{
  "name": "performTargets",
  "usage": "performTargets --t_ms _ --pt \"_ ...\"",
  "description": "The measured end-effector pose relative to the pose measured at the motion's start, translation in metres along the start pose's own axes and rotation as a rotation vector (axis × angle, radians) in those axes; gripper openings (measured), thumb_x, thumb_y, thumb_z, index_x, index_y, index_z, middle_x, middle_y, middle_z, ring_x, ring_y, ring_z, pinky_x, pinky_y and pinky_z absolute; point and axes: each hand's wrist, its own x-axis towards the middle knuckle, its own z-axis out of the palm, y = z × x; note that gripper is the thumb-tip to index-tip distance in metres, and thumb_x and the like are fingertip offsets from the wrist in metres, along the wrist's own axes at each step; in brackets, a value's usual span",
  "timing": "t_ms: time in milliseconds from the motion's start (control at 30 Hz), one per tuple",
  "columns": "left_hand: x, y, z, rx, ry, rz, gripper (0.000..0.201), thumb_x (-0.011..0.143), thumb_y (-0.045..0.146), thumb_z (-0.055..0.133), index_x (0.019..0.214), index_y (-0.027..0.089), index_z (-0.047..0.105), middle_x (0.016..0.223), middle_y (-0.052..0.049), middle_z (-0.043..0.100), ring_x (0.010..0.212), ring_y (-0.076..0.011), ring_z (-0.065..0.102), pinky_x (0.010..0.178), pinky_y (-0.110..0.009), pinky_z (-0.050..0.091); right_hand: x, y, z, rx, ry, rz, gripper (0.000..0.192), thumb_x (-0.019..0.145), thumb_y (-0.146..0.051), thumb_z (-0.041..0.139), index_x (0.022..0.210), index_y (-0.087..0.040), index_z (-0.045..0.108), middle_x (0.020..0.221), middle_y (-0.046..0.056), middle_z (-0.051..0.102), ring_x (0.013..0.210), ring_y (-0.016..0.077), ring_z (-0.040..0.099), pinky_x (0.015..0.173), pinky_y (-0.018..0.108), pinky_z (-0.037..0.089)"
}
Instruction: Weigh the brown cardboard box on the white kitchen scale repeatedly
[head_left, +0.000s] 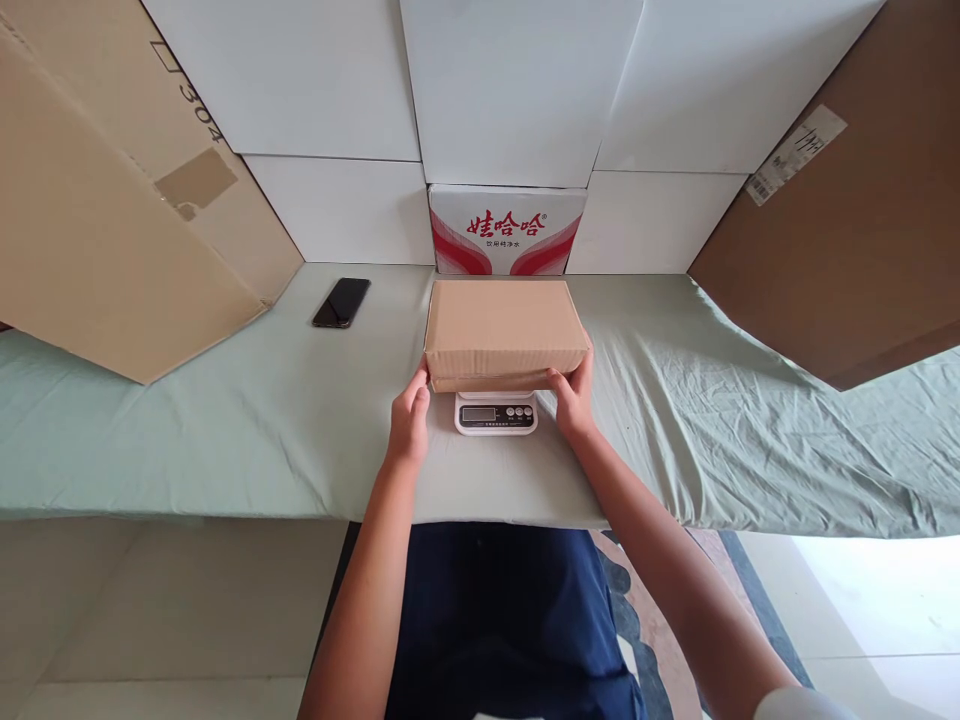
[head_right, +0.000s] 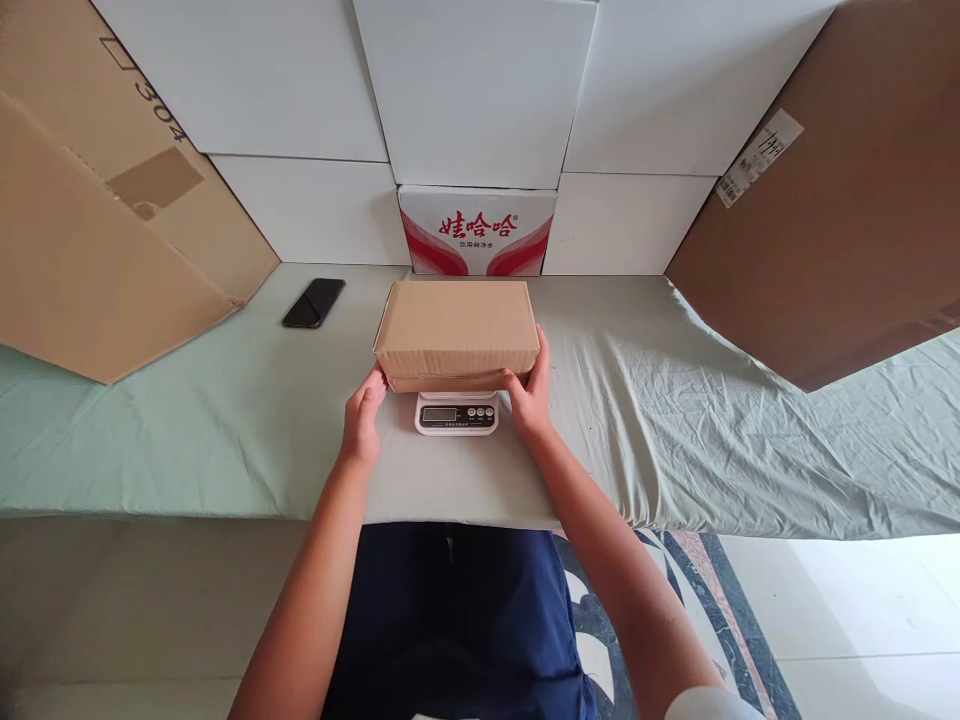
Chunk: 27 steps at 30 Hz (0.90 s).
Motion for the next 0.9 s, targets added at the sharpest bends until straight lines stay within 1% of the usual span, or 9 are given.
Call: performTargets --t_ms 200,267,333,400,467,533,600,667,900 --pt "0.000 -0.001 0.000 -0.010 0.001 -0.004 0.075 0.095 0.071 0.047 0.151 0.022 0.055 0.160 -0.009 0.053 0.154 -0.0310 0.041 0.128 -0.043 0.032 -0.001 -0.003 0.001 0.006 -0.005 0.017 0.082 0.082 -0.055 0.066 0.154 -0.030 0.035 0.155 0.011 0.049 0.146 0.0325 0.046 0.126 0.056 0.035" --pt "0.000 0.001 0.002 -0.035 0.014 -0.002 0.078 0.093 0.073 0.047 0.154 0.023 0.052 0.163 -0.010 0.049 0.155 -0.0302 0.040 0.128 -0.042 0.032 -0.002 -0.003 0.000 0.017 0.001 0.008 0.082 0.082 -0.054 0.065 0.155 -0.032 0.033 0.156 0.011 0.047 0.148 0.0323 0.044 0.126 0.057 0.034" --pt "0.001 0.003 0.003 -0.072 0.047 0.012 0.081 0.092 0.074 0.049 0.156 0.024 0.048 0.166 -0.010 0.044 0.156 -0.0294 0.038 0.128 -0.042 0.032 0.000 -0.002 -0.003 0.014 0.037 -0.011 0.080 0.084 -0.056 0.060 0.156 -0.035 0.031 0.161 0.009 0.041 0.152 0.0324 0.040 0.126 0.058 0.034" --pt "0.002 0.005 0.003 -0.106 0.086 0.036 0.081 0.092 0.073 0.049 0.157 0.026 0.046 0.167 -0.010 0.041 0.157 -0.0289 0.036 0.128 -0.042 0.033 0.003 0.001 -0.007 0.019 0.101 -0.017 0.077 0.087 -0.060 0.052 0.156 -0.038 0.028 0.166 0.008 0.033 0.156 0.0331 0.037 0.124 0.061 0.035" --pt "0.003 0.006 0.004 -0.126 0.109 0.061 0.078 0.093 0.072 0.048 0.157 0.028 0.046 0.168 -0.009 0.040 0.157 -0.0284 0.035 0.128 -0.043 0.033 0.009 0.006 -0.012 0.076 0.173 0.014 0.072 0.088 -0.061 0.047 0.155 -0.041 0.028 0.166 0.007 0.031 0.156 0.0338 0.038 0.123 0.063 0.035" --pt "0.005 0.006 0.003 -0.135 0.114 0.080 0.075 0.094 0.071 0.047 0.156 0.029 0.047 0.168 -0.008 0.040 0.157 -0.0280 0.034 0.128 -0.042 0.033 0.014 0.011 -0.016 0.182 0.237 0.084 0.069 0.088 -0.060 0.046 0.152 -0.039 0.032 0.163 0.007 0.035 0.154 0.0336 0.041 0.122 0.062 0.036" --pt "0.005 0.005 0.003 -0.144 0.113 0.085 0.075 0.094 0.070 0.048 0.156 0.029 0.047 0.167 -0.008 0.041 0.158 -0.0280 0.034 0.128 -0.043 0.032 0.019 0.016 -0.017 0.281 0.289 0.169 0.067 0.085 -0.057 0.048 0.148 -0.036 0.037 0.159 0.009 0.040 0.151 0.0330 0.046 0.122 0.060 0.036" --pt "0.006 0.003 0.003 -0.159 0.115 0.087 0.074 0.094 0.070 0.049 0.156 0.029 0.048 0.167 -0.008 0.041 0.157 -0.0280 0.034 0.128 -0.043 0.032 0.022 0.020 -0.016 0.335 0.321 0.232 0.067 0.082 -0.056 0.050 0.144 -0.033 0.039 0.156 0.011 0.043 0.147 0.0322 0.050 0.122 0.059 0.037" --pt "0.010 -0.001 0.006 -0.126 0.140 0.095 0.076 0.094 0.073 0.044 0.156 0.029 0.048 0.168 -0.007 0.040 0.158 -0.0266 0.034 0.128 -0.040 0.032 0.033 0.033 -0.012 0.371 0.349 0.298 0.062 0.081 -0.062 0.048 0.132 -0.028 0.046 0.144 0.012 0.053 0.137 0.0282 0.058 0.119 0.055 0.040"
